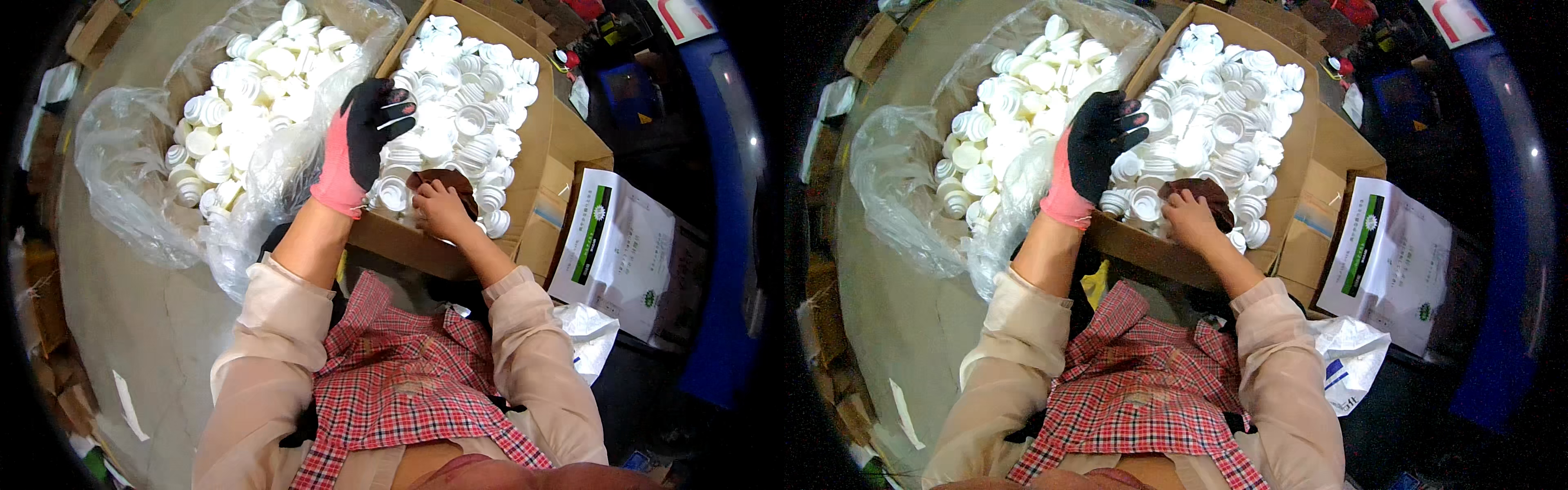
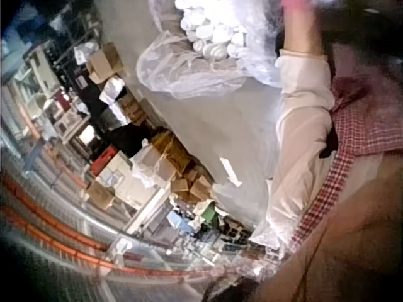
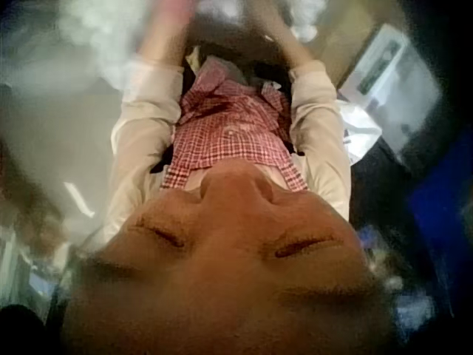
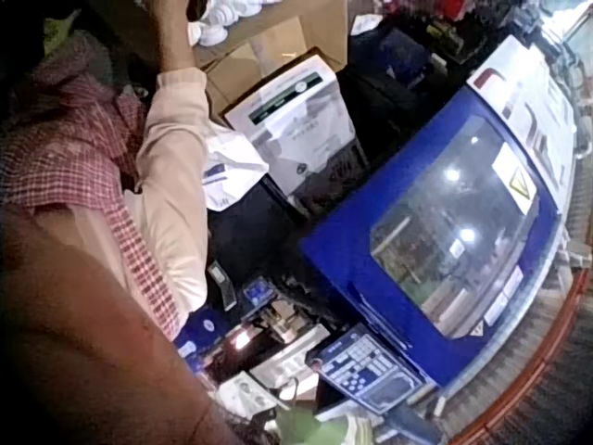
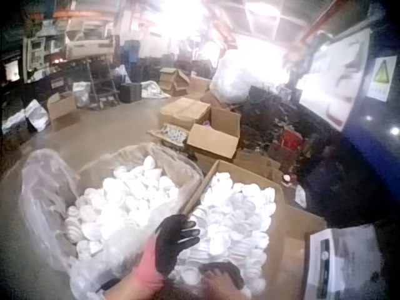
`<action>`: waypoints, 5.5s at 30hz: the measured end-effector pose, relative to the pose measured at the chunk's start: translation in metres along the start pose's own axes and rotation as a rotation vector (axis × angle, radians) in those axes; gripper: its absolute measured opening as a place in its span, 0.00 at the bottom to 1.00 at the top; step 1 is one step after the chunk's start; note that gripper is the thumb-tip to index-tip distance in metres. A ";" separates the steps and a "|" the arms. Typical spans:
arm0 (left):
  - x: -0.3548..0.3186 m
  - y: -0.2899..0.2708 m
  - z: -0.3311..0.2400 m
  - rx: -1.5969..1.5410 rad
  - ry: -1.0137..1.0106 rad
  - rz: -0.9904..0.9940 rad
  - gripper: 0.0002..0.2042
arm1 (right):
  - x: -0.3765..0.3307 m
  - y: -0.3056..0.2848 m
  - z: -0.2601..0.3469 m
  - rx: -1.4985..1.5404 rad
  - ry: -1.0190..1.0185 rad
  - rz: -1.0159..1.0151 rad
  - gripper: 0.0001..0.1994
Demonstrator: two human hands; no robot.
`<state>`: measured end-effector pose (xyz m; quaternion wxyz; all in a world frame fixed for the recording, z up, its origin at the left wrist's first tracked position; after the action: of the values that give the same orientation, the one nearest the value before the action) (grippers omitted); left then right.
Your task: The person picks white plastic cups and lids from a cardboard box and assembles them one by one. They place each lid onto a cup and then drop the assembled unit into a large plastic bag. The process is repeated continuously.
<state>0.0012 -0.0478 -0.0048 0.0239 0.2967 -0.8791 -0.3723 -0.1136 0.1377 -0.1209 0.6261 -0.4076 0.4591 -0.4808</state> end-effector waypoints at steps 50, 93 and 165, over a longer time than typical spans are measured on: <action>0.008 0.023 0.039 1.034 0.450 0.175 0.34 | -0.081 -0.145 -0.027 1.361 -0.068 -0.923 0.27; -0.021 0.068 0.042 0.333 -0.321 0.296 0.33 | -0.063 -0.149 0.025 0.333 -0.040 -0.843 0.35; 0.009 0.032 0.046 -0.052 -0.201 0.085 0.14 | -0.024 -0.041 0.004 0.562 -0.103 -0.123 0.22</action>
<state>-0.0343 -0.0056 -0.0184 -0.0410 0.2198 -0.8788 -0.4216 -0.1222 0.1529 -0.0770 0.7066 -0.2692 0.2502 -0.6047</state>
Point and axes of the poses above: each hand's wrist, its own x-axis towards the middle knuckle, its own y-axis out of the palm, z = x × y, the point moved 1 cm from there along x, towards the middle knuckle, and after that the axes turned 12 degrees about -y, right-handed, at the moved point
